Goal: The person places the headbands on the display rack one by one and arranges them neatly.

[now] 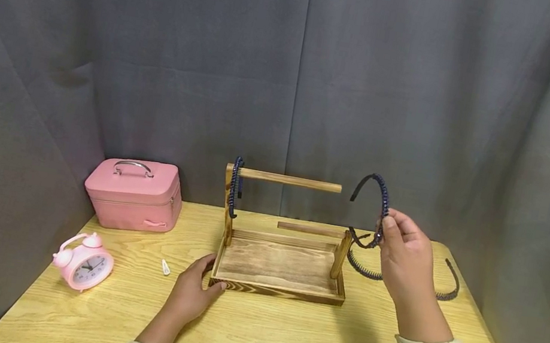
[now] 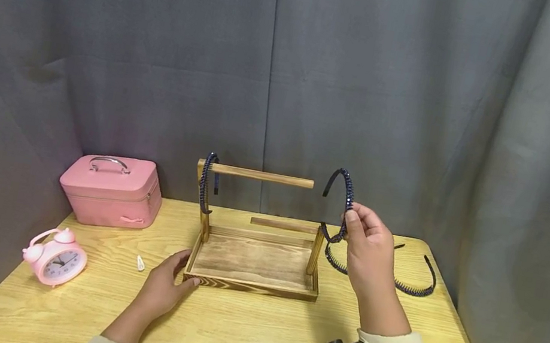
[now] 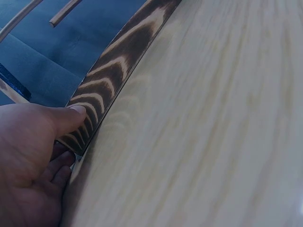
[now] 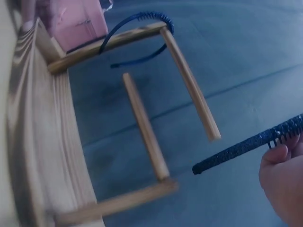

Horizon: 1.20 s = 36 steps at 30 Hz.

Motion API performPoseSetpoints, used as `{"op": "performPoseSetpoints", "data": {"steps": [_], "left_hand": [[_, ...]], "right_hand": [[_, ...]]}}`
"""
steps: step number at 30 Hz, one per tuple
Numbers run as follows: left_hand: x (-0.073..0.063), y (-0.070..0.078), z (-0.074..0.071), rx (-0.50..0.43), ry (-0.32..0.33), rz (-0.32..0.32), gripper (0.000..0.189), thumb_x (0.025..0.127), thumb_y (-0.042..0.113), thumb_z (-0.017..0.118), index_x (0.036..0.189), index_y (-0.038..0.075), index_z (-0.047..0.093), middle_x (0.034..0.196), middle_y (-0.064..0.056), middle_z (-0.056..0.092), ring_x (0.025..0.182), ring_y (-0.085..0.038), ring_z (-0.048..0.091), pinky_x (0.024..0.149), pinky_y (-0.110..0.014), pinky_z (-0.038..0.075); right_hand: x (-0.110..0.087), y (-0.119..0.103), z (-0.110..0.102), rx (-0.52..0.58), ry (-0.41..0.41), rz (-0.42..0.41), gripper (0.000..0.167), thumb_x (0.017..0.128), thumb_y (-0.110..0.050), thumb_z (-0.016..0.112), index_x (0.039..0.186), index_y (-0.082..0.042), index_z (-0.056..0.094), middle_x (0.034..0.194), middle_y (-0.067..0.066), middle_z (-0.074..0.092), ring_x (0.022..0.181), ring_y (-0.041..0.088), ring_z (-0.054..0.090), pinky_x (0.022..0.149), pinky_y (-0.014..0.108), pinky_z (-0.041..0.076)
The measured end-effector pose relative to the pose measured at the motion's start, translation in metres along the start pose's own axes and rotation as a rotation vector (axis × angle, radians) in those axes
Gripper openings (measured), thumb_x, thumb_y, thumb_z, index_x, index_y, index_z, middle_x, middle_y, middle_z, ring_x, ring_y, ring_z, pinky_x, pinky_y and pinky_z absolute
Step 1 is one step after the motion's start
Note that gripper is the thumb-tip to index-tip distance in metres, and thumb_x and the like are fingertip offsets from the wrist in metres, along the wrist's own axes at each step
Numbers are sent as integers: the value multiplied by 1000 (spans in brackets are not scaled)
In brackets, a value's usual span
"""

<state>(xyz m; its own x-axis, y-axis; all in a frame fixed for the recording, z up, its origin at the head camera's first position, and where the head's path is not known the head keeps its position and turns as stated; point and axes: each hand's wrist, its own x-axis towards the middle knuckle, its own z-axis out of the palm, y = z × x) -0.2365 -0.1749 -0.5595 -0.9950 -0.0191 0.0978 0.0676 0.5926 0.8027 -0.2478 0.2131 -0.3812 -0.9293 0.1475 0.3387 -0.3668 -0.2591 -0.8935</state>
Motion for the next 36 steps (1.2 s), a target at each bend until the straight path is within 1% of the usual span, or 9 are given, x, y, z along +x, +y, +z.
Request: {"op": "performPoseSetpoints", "data": {"steps": [7, 10, 14, 17, 21, 25, 28, 32, 36], "left_hand": [[-1, 0, -1, -4, -6, -1, 78, 102, 23, 81, 166, 3, 41, 162, -22, 54, 151, -42, 52, 125, -60, 45], [-2, -1, 0, -10, -3, 1, 78, 101, 23, 81, 166, 2, 42, 161, -22, 55, 150, -42, 52, 125, -60, 44], [-2, -4, 1, -9, 3, 9, 78, 101, 22, 82, 165, 2, 43, 160, -21, 56, 149, -42, 54, 125, -59, 45], [-1, -4, 1, -10, 7, 17, 77, 100, 21, 82, 164, 1, 44, 160, -21, 56, 149, -41, 55, 125, -58, 45], [0, -3, 1, -17, 4, 17, 77, 101, 21, 82, 164, 1, 43, 160, -22, 56, 149, -41, 54, 125, -59, 45], [0, -2, 1, -16, -2, 15, 77, 101, 21, 81, 165, 1, 42, 160, -22, 55, 149, -42, 54, 125, -60, 45], [0, -2, 1, -14, 3, 12, 78, 101, 21, 82, 165, 1, 43, 160, -22, 56, 149, -43, 53, 125, -60, 44], [0, -2, 0, -14, 9, 9, 77, 100, 21, 82, 164, 1, 44, 160, -21, 56, 150, -42, 53, 126, -59, 43], [0, -3, -1, -12, 11, 20, 77, 100, 21, 82, 164, 1, 44, 159, -22, 56, 149, -42, 54, 125, -60, 44]], "right_hand": [[32, 6, 33, 50, 7, 62, 14, 114, -17, 59, 109, -16, 71, 100, -5, 66, 94, 6, 59, 84, 15, 54], [39, 13, 46, 76, -4, 99, 15, 115, -17, 56, 108, -16, 70, 99, -5, 64, 91, 5, 58, 82, 15, 53], [41, 21, 64, 75, -32, 144, 18, 116, -17, 53, 118, -5, 66, 98, -5, 64, 87, 5, 57, 79, 15, 52], [42, 26, 78, 54, -64, 174, 25, 117, -18, 53, 127, 4, 59, 98, -5, 63, 88, 6, 57, 74, 15, 48], [45, 31, 95, 34, -99, 223, 27, 117, -20, 53, 132, 3, 57, 104, -3, 60, 93, 9, 60, 74, 19, 39], [48, 35, 110, 49, -131, 266, 32, 118, -19, 51, 142, 2, 54, 125, 2, 51, 99, 10, 61, 88, 20, 45], [49, 38, 120, 60, -152, 281, 41, 118, -17, 49, 152, 6, 48, 135, 5, 46, 101, 10, 59, 97, 21, 49], [48, 41, 133, 86, -184, 286, 45, 118, -13, 46, 157, 11, 42, 134, 9, 48, 101, 11, 57, 95, 21, 51], [45, 43, 147, 110, -227, 296, 45, 118, -11, 45, 158, 11, 41, 135, 11, 48, 101, 12, 55, 91, 22, 50]]}}
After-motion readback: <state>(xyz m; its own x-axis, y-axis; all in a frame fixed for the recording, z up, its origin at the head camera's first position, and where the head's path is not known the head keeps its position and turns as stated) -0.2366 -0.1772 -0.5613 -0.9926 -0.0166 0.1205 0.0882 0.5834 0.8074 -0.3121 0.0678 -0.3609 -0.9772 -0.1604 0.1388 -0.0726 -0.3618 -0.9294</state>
